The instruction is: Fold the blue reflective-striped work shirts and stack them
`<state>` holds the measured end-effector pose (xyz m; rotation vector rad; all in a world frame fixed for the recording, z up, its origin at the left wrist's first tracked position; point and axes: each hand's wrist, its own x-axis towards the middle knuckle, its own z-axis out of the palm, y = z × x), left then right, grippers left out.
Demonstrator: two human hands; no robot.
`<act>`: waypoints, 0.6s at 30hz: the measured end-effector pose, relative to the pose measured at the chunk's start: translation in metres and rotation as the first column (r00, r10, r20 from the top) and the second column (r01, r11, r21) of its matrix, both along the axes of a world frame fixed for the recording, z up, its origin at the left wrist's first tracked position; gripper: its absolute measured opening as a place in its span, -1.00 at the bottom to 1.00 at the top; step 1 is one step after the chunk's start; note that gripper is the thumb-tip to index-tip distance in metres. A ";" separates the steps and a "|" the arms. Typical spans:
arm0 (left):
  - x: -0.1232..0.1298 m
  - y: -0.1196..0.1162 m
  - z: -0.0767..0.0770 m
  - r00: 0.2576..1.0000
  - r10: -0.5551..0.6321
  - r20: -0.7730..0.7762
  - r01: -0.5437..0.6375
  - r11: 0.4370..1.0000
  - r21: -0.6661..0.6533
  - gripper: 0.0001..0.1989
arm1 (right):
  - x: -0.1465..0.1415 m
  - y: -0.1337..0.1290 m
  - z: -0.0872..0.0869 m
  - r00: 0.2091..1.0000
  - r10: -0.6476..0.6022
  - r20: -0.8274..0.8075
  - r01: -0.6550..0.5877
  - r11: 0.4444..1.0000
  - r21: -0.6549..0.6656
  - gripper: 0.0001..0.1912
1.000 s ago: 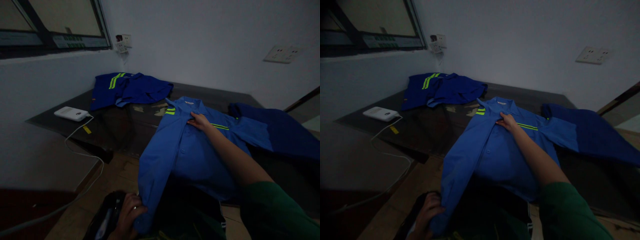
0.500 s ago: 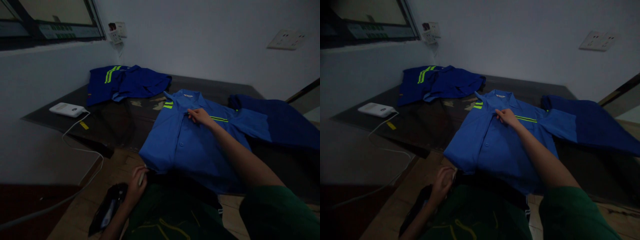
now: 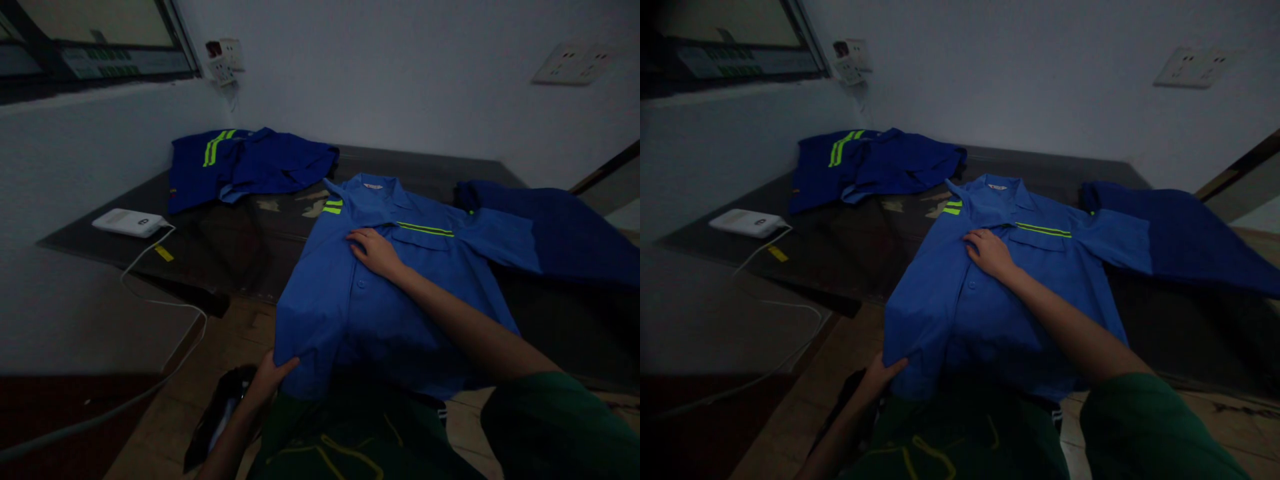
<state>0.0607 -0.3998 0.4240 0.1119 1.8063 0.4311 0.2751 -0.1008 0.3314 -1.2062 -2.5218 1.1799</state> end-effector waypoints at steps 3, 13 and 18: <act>-0.012 -0.011 0.013 1.000 -0.014 -0.027 0.013 0.998 -0.053 -0.41 | 0.000 0.000 0.002 1.000 -0.018 0.019 0.018 1.000 -0.011 -0.64; 0.015 0.016 -0.011 0.916 -0.346 -0.204 0.353 0.936 -0.001 -0.41 | -0.001 0.000 0.009 0.999 -0.026 0.043 0.028 0.999 -0.029 -0.63; 0.042 0.038 0.004 0.831 -0.550 -0.082 0.551 0.834 -0.012 -0.49 | 0.007 -0.007 0.014 1.000 0.011 0.012 -0.011 1.000 -0.029 -0.62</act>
